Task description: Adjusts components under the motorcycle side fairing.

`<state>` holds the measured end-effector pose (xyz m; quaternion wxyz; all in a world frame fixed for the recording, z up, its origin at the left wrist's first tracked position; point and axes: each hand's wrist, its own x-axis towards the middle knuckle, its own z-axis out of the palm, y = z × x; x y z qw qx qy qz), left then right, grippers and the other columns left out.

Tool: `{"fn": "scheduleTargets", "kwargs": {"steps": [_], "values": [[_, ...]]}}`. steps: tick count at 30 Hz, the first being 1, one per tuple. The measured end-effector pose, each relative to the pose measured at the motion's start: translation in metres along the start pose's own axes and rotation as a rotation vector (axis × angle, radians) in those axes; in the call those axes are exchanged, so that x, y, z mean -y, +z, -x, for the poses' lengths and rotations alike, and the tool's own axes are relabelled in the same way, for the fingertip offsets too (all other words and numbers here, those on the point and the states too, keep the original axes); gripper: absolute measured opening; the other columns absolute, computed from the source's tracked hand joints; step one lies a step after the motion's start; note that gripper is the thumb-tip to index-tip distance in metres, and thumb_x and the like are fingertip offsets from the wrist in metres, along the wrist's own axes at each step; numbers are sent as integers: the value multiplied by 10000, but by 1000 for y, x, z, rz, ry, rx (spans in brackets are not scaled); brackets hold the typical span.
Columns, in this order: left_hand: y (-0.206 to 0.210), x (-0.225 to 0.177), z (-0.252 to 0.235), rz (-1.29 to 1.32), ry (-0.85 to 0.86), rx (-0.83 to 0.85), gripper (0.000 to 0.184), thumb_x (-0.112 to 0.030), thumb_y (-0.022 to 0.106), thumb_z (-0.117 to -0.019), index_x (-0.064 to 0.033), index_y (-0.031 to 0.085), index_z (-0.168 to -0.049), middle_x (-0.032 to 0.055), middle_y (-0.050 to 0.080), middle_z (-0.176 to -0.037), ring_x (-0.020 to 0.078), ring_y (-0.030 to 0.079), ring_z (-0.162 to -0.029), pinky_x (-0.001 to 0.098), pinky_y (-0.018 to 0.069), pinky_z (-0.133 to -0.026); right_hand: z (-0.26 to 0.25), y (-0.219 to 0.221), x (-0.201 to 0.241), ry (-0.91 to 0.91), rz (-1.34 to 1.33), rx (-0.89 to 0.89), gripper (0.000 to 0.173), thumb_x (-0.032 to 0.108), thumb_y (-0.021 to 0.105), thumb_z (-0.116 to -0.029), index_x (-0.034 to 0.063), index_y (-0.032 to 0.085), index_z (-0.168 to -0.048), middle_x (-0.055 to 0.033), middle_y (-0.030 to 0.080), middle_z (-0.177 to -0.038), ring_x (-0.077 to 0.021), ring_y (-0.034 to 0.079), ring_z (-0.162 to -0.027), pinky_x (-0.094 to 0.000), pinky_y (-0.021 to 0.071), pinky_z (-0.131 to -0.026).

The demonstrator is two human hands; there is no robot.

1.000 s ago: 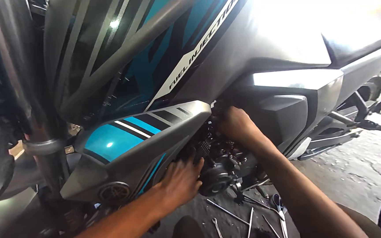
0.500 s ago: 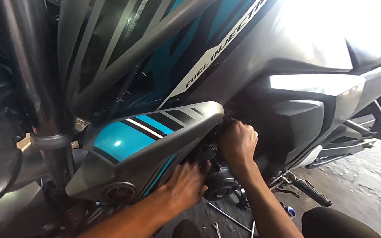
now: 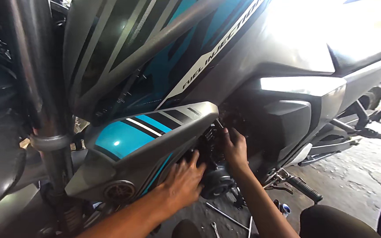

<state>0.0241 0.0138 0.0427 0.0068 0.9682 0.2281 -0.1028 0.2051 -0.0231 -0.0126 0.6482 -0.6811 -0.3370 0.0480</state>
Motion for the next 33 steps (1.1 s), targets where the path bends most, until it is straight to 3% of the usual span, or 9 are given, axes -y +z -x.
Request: {"fn": "scheduleTargets", "kwargs": {"steps": [5,10,14,20,29,33], "values": [[2,0,0,-17,6,-14,546,-381,621,-997,-144,524,-1479,170,237,-1679,404,659,-1107,549,569,-841,6,11,-9,169,-233,71,364,342,453,-1104,54,668,-1160,-103,668,-862,-199,632,-687,-396,543,-616],[1,0,-1,-20,3,-2,559,-387,607,-1008,-147,497,-1501,182,233,-1676,412,641,-1146,550,565,-851,1,10,-2,303,-365,70,358,341,436,-1110,61,652,-1056,-57,647,-796,-132,596,-614,-296,503,-541],[1,0,-2,-29,3,7,584,-400,602,-1011,-153,469,-1523,175,222,-1680,407,641,-1143,542,568,-847,-7,8,-6,296,-354,32,358,303,445,-1111,24,663,-1052,-85,664,-812,-166,636,-655,-333,550,-590],[1,-1,-3,-32,-7,16,578,-406,610,-1007,-162,480,-1515,167,215,-1682,392,656,-1105,531,572,-833,-12,4,-6,260,-260,118,363,296,472,-1102,18,660,-965,-69,631,-743,-149,595,-601,-308,514,-552],[2,-1,-3,-43,-6,11,586,-409,597,-1015,-166,462,-1531,159,206,-1688,375,660,-1095,519,571,-835,-26,-14,-14,181,-75,310,352,306,467,-1105,23,678,-1104,-103,669,-820,-195,641,-672,-370,558,-619],[3,1,-4,-42,-2,4,592,-417,604,-1009,-163,469,-1526,167,213,-1685,385,664,-1088,532,573,-831,-31,-22,-8,-3,245,391,297,246,473,-1098,34,678,-1073,-92,722,-811,-218,718,-698,-432,618,-688]]}}
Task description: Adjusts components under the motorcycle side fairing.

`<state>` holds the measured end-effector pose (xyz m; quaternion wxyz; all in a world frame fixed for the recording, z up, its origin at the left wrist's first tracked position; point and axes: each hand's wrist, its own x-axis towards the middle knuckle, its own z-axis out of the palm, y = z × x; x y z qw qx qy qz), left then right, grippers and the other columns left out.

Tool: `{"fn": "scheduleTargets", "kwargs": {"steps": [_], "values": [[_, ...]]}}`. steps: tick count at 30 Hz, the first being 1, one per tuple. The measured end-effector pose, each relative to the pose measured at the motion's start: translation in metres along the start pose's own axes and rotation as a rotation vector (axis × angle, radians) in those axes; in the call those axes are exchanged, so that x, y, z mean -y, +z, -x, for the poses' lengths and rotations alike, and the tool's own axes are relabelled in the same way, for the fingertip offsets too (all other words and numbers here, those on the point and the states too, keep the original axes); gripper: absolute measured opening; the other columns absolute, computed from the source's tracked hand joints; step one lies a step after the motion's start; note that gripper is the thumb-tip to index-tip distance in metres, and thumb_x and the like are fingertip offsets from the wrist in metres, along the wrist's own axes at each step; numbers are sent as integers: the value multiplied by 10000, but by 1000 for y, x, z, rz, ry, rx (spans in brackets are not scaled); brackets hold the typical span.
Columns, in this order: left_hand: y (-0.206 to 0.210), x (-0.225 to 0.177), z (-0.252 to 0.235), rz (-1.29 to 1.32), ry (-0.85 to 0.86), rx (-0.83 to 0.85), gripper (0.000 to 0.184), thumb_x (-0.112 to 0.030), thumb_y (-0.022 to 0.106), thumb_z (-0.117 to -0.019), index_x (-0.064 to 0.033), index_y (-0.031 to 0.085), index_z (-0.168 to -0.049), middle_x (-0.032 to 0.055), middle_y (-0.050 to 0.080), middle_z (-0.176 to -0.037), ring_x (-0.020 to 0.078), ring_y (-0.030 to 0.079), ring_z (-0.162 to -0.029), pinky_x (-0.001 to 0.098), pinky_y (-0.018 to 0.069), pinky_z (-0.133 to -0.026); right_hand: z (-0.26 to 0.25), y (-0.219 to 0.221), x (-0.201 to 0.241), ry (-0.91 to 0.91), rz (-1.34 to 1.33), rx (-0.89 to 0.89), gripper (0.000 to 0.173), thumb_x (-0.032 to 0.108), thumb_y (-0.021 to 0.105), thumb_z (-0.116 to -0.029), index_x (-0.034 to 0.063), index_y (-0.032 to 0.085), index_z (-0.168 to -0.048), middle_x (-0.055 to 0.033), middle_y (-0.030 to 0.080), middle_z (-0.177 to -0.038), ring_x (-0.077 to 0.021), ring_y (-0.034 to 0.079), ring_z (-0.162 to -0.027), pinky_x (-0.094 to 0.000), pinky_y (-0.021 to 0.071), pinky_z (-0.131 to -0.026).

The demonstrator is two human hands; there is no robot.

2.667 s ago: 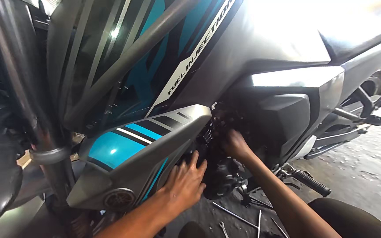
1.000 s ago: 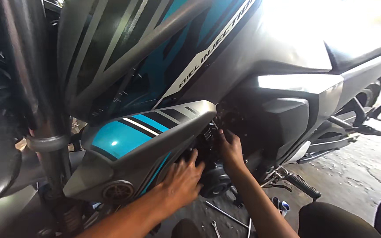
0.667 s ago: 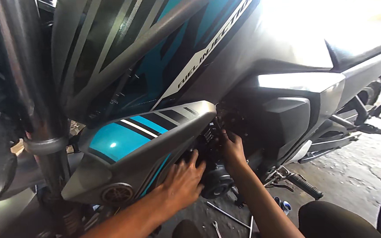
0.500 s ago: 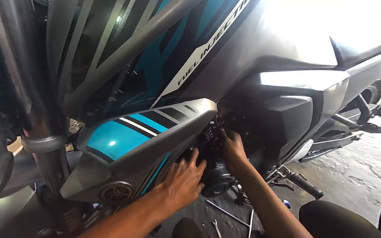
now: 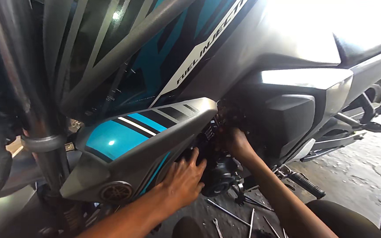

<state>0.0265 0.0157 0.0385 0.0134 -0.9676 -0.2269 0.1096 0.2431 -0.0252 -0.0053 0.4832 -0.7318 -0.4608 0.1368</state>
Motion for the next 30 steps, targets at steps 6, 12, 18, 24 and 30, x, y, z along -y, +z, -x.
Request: {"fn": "scheduleTargets", "kwargs": {"steps": [6,12,18,24,30], "values": [[0,0,0,-6,-1,1,594,-411,603,-1011,-167,460,-1533,166,218,-1682,377,665,-1078,521,573,-829,-2,-6,2,-130,463,75,235,206,501,-1080,30,646,-1139,-123,709,-851,-279,726,-782,-496,596,-766],[1,0,-1,-10,3,6,604,-416,599,-1011,-166,450,-1541,167,206,-1686,373,665,-1077,518,573,-827,-1,-10,9,-142,473,96,198,176,548,-1051,37,653,-1145,-155,704,-898,-317,721,-838,-520,582,-794],[-1,0,1,9,7,4,589,-396,607,-1010,-149,468,-1526,176,217,-1682,378,665,-1088,519,571,-829,9,0,2,-206,362,-25,213,207,513,-1079,50,657,-1091,-84,701,-769,-241,709,-689,-481,585,-676],[0,-1,0,-4,-1,6,596,-403,606,-1011,-159,459,-1534,165,208,-1688,374,659,-1104,515,570,-831,7,-3,4,-167,460,7,182,193,575,-1045,34,655,-1085,-123,686,-780,-303,701,-727,-522,562,-684],[-1,-1,-1,19,2,4,577,-393,616,-1004,-151,487,-1512,175,226,-1680,384,670,-1081,530,574,-835,4,-4,16,-140,555,52,179,135,570,-1017,14,672,-1100,-191,697,-899,-378,706,-875,-561,558,-776]]}}
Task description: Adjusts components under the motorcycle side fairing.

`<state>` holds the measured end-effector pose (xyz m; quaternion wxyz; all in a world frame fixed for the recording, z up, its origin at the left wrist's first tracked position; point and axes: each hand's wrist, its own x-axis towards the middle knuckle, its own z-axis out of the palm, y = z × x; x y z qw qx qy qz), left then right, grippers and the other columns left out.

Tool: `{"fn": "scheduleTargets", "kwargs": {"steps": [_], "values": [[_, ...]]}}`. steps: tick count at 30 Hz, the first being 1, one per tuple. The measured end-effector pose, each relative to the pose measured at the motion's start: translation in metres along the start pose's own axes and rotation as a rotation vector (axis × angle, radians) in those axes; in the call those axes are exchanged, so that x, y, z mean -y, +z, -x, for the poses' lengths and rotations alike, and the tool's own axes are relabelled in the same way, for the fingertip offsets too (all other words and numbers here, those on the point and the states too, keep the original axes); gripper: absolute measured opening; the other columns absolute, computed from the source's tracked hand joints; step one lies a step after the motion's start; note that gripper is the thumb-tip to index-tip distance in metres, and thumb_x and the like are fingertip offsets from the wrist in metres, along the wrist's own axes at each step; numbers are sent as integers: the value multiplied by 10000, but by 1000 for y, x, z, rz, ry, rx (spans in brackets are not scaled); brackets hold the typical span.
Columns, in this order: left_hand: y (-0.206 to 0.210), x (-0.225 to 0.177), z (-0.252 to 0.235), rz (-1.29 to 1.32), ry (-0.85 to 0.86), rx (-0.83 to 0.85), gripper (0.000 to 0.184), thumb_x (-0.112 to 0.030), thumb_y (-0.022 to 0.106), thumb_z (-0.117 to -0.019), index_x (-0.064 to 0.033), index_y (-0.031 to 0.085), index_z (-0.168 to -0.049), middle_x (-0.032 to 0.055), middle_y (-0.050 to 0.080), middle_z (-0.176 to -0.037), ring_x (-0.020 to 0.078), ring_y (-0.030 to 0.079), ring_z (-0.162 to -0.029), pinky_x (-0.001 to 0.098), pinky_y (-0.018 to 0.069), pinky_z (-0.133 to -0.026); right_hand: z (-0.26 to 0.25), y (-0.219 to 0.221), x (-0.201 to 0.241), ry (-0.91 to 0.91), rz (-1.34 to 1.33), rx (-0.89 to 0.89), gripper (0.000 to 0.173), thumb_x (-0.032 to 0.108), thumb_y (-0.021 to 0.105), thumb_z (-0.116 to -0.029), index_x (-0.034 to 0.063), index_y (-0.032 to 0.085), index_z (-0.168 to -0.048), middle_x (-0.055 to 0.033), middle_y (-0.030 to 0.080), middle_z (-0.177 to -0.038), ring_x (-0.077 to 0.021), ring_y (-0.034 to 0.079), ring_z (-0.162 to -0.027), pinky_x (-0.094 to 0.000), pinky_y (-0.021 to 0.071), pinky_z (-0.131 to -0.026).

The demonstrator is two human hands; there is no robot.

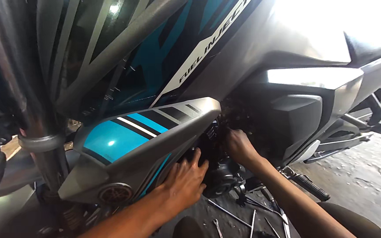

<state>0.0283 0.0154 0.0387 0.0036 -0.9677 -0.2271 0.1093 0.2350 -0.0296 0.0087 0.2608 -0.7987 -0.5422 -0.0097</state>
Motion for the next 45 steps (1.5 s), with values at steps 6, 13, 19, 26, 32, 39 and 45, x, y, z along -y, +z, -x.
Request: {"fn": "scheduleTargets", "kwargs": {"steps": [6,13,19,26,32,39,45], "values": [[-1,0,1,2,3,10,592,-388,617,-1004,-145,471,-1525,180,218,-1682,392,659,-1105,536,569,-848,2,-14,-2,-115,18,38,117,121,612,-997,36,689,-1023,-156,689,-857,-340,699,-817,-539,550,-739],[3,1,-1,-15,12,-17,579,-399,614,-1004,-149,484,-1511,180,238,-1669,382,666,-1075,534,575,-831,-4,-23,-4,-147,91,117,147,112,611,-991,-11,687,-1017,-197,691,-917,-383,693,-919,-558,542,-822],[-1,0,0,4,15,-10,609,-385,604,-1010,-155,442,-1550,210,326,-1617,417,649,-1111,562,562,-853,-6,-63,29,67,-21,210,247,215,614,-1006,19,685,-874,-162,689,-823,-329,694,-791,-558,543,-744],[-3,-1,3,3,6,16,610,-400,597,-1013,-171,436,-1555,207,302,-1636,420,633,-1150,565,550,-875,3,-56,25,249,-880,-20,325,228,454,-1083,46,605,-861,-36,548,-608,-134,556,-487,-304,527,-486],[-2,-2,3,13,-7,21,538,-388,608,-1009,-141,516,-1478,191,248,-1667,416,646,-1127,559,557,-860,15,-18,1,-30,-334,-198,214,162,477,-1070,50,648,-1010,-81,655,-687,-223,663,-580,-443,556,-557],[1,-1,1,-16,-4,8,598,-400,610,-1005,-168,455,-1533,182,220,-1679,405,648,-1118,538,565,-846,17,21,-2,63,-146,-250,204,172,531,-1037,28,664,-1095,-150,676,-745,-349,700,-709,-561,553,-647],[-5,-3,1,-25,-19,39,670,-392,610,-1005,-174,371,-1592,188,188,-1689,414,630,-1168,545,560,-870,10,21,-8,81,-327,-179,207,192,522,-1062,45,662,-1100,-73,703,-761,-228,697,-691,-478,571,-695]]}}
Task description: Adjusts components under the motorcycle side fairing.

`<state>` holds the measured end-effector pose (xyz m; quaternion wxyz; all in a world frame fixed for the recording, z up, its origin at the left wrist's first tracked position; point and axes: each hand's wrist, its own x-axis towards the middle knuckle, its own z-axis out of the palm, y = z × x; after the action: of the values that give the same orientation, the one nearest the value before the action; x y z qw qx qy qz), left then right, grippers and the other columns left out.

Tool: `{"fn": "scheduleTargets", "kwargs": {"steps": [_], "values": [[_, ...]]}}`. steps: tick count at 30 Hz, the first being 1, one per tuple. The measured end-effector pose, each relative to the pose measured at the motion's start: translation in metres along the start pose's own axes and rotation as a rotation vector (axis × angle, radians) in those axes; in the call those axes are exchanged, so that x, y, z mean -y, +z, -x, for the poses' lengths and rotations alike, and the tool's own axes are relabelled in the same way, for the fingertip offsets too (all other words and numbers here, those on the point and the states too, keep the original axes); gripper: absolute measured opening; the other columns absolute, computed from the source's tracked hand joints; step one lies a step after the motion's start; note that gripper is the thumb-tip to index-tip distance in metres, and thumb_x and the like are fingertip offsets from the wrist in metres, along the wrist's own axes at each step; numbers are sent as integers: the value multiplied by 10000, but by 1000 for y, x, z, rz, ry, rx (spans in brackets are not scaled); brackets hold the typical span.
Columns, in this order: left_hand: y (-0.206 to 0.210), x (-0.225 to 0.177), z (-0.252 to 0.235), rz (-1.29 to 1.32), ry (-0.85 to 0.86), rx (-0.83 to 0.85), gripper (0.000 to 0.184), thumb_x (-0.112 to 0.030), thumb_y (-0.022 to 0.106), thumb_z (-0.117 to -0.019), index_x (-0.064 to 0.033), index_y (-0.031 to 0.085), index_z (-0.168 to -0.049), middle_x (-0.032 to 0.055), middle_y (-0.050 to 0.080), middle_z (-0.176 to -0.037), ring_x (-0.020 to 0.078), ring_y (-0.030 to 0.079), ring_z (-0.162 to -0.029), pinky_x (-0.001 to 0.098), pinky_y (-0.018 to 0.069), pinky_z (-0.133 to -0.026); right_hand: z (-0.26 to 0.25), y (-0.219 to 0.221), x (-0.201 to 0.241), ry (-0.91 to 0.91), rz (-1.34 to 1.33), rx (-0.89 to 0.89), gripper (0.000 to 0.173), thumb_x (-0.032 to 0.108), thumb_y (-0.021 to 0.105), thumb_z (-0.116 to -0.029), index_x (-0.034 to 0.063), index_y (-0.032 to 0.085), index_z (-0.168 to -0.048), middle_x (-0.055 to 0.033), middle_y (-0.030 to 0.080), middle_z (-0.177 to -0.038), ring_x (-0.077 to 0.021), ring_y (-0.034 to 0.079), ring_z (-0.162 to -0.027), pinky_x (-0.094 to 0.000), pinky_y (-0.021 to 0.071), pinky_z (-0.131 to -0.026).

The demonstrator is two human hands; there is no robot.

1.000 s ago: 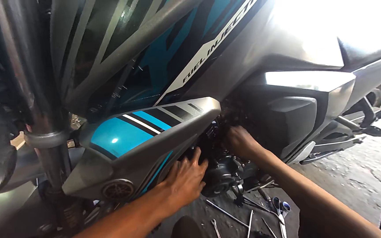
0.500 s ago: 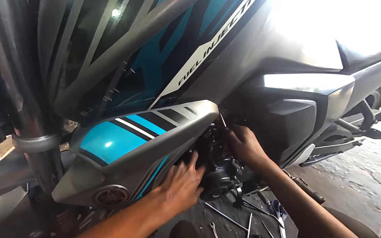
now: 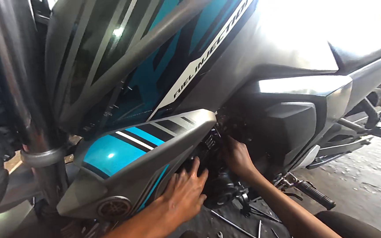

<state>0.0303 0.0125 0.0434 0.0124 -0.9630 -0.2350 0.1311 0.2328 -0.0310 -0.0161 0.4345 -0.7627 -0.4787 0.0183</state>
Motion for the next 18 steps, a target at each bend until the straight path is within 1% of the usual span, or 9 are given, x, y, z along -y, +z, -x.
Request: {"fn": "scheduleTargets", "kwargs": {"steps": [4,8,13,16,18], "values": [[0,-1,0,-1,-9,-1,670,-392,612,-1003,-176,376,-1591,173,187,-1695,415,634,-1156,549,560,-856,-1,2,-2,-23,-6,-40,228,204,496,-1077,51,665,-1068,-57,697,-738,-202,694,-661,-448,575,-674],[1,-1,0,-21,-17,-11,664,-393,618,-996,-176,393,-1583,153,169,-1706,400,651,-1131,538,566,-842,1,10,-3,-10,-38,-89,229,200,494,-1075,43,657,-1110,-66,691,-732,-219,695,-664,-461,578,-672],[2,-1,-1,-29,-20,-14,675,-393,620,-993,-169,388,-1586,167,166,-1706,421,648,-1141,549,567,-842,5,23,-7,-56,-71,-183,228,181,494,-1058,27,650,-1124,-71,677,-701,-225,691,-635,-452,580,-629],[3,0,-1,-35,-18,-20,675,-397,621,-992,-166,393,-1584,175,162,-1706,429,655,-1131,553,571,-836,2,20,-4,-45,-55,-135,233,194,508,-1058,21,657,-1099,-112,669,-746,-275,692,-698,-490,569,-672],[3,0,-1,-43,-20,-20,672,-398,617,-994,-168,393,-1583,175,162,-1706,428,655,-1130,551,571,-835,-1,18,-4,-44,-50,-94,227,197,518,-1052,25,661,-1090,-110,669,-755,-271,691,-711,-482,567,-685]]}}
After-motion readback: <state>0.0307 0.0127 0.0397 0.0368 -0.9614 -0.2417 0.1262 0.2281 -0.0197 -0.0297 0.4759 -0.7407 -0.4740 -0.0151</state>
